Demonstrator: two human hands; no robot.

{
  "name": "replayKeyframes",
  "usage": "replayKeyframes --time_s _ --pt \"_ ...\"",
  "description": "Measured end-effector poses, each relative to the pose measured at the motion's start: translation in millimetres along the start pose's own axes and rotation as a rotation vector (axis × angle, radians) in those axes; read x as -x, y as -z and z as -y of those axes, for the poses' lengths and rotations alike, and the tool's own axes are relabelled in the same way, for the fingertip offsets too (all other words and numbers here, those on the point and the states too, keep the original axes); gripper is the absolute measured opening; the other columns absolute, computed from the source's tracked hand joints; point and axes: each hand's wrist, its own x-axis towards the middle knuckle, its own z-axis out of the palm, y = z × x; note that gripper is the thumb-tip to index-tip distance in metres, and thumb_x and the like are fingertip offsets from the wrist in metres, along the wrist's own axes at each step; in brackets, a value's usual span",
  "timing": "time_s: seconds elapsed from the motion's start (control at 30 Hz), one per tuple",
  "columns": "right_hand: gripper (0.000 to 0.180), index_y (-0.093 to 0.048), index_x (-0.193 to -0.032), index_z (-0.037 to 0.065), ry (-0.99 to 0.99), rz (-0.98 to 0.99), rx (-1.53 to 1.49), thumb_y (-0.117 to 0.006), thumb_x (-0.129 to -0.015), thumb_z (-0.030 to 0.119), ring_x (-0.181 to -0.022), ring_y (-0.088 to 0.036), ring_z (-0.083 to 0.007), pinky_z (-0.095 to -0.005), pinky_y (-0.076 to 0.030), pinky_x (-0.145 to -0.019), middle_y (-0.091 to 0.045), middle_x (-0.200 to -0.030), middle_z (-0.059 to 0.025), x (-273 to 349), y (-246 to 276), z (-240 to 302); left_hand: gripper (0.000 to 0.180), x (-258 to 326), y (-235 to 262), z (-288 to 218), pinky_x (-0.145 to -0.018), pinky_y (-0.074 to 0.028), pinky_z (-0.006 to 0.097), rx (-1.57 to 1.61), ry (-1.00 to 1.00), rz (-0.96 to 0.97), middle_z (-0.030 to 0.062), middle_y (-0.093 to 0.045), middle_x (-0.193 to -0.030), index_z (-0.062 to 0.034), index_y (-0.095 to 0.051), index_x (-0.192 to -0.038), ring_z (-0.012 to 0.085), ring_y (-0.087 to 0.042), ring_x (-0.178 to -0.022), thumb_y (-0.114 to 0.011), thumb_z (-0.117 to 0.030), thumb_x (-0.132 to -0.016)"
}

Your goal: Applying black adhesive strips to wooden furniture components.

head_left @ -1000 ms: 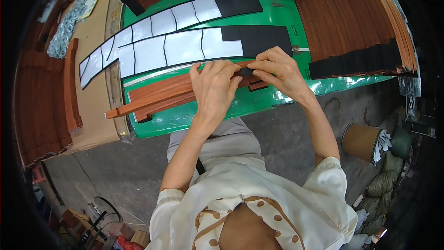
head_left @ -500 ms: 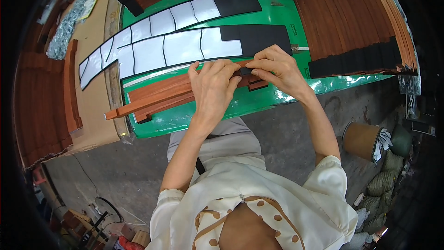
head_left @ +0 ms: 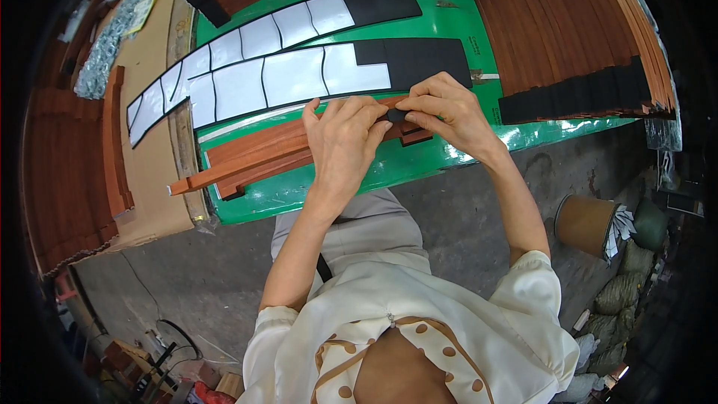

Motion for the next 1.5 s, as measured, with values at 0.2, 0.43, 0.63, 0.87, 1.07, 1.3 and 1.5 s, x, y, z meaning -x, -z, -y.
replayKeyframes --time_s 0.2,0.43,0.63,0.87,1.07,1.3,1.5 --pt "0.023 -0.07 -0.098 0.007 -0.023 -0.008 -0.073 -0.07 -0.075 0.012 -0.09 -0.056 -0.0195 -0.0313 -0.049 -0.074 -0.063 -0.093 -0.0028 6 -3 -4 0.017 1 -1 -1 -0.094 -0.031 0.047 -0.012 -0.017 0.005 0.0004 -0.065 -0.09 -0.0097 -0.068 -0.09 0.0183 -0.058 -0.084 -0.071 -0.017 -0.075" --pt "0.027 -0.066 -0.106 0.004 -0.263 -0.124 -0.316 -0.067 -0.081 0.011 -0.1 -0.058 -0.022 -0.0321 -0.046 -0.086 -0.063 -0.104 -0.0093 29 -4 -20 0.021 2 -5 -1 -0.092 -0.033 0.046 -0.042 -0.084 -0.031 -0.0002 -0.063 -0.084 -0.0127 -0.067 -0.098 0.0173 -0.058 -0.076 -0.069 -0.014 -0.077" --pt "0.021 -0.067 -0.101 0.003 -0.256 -0.154 -0.298 -0.067 -0.081 0.01 -0.092 -0.06 -0.0198 -0.0301 -0.048 -0.079 -0.063 -0.1 -0.0084 29 -12 -14 0.023 4 -12 7 -0.077 -0.04 0.036 -0.088 -0.246 -0.106 0.0001 -0.062 -0.083 -0.0121 -0.067 -0.097 0.0165 -0.057 -0.068 -0.068 -0.009 -0.075" --pt "0.026 -0.059 -0.103 0.002 -0.594 -0.289 -0.393 -0.067 -0.082 0.016 -0.079 -0.058 -0.0193 -0.0313 -0.047 -0.071 -0.059 -0.09 -0.0088 21 -38 22 0.023 4 -19 5 -0.06 -0.041 0.03 -0.158 -0.342 -0.2 0.0021 -0.06 -0.081 -0.011 -0.068 -0.092 0.0183 -0.057 -0.068 -0.064 -0.006 -0.07" --pt "0.019 -0.059 -0.104 0.004 -0.639 -0.542 -0.479 -0.055 -0.088 0.014 -0.077 -0.055 -0.0199 -0.0322 -0.046 -0.068 -0.059 -0.085 -0.01 28 -75 22 0.021 8 -22 7 -0.057 -0.041 0.03 -0.214 -0.362 -0.205 0.0003 -0.058 -0.078 -0.0133 -0.065 -0.09 0.0157 -0.057 -0.068 -0.063 -0.009 -0.07" --pt "0.021 -0.06 -0.104 0.001 -0.633 -0.641 -0.385 -0.047 -0.089 0.009 -0.076 -0.057 -0.0163 -0.0305 -0.046 -0.069 -0.067 -0.096 -0.0089 16 -70 28 0.023 7 -25 10 -0.056 -0.043 0.029 -0.222 -0.373 -0.213 0.0003 -0.059 -0.079 -0.0145 -0.066 -0.091 0.016 -0.057 -0.068 -0.064 -0.01 -0.068" --pt "0.024 -0.058 -0.111 0.001 -0.664 -0.304 -0.455 -0.045 -0.093 0.012 -0.069 -0.053 -0.0065 -0.024 -0.045 -0.061 -0.069 -0.093 -0.0058 16 -37 0 0.028 9 -22 14 -0.062 -0.044 0.031 -0.173 -0.357 -0.195 0.0023 -0.059 -0.085 -0.0134 -0.063 -0.098 0.0182 -0.058 -0.073 -0.062 -0.01 -0.07"
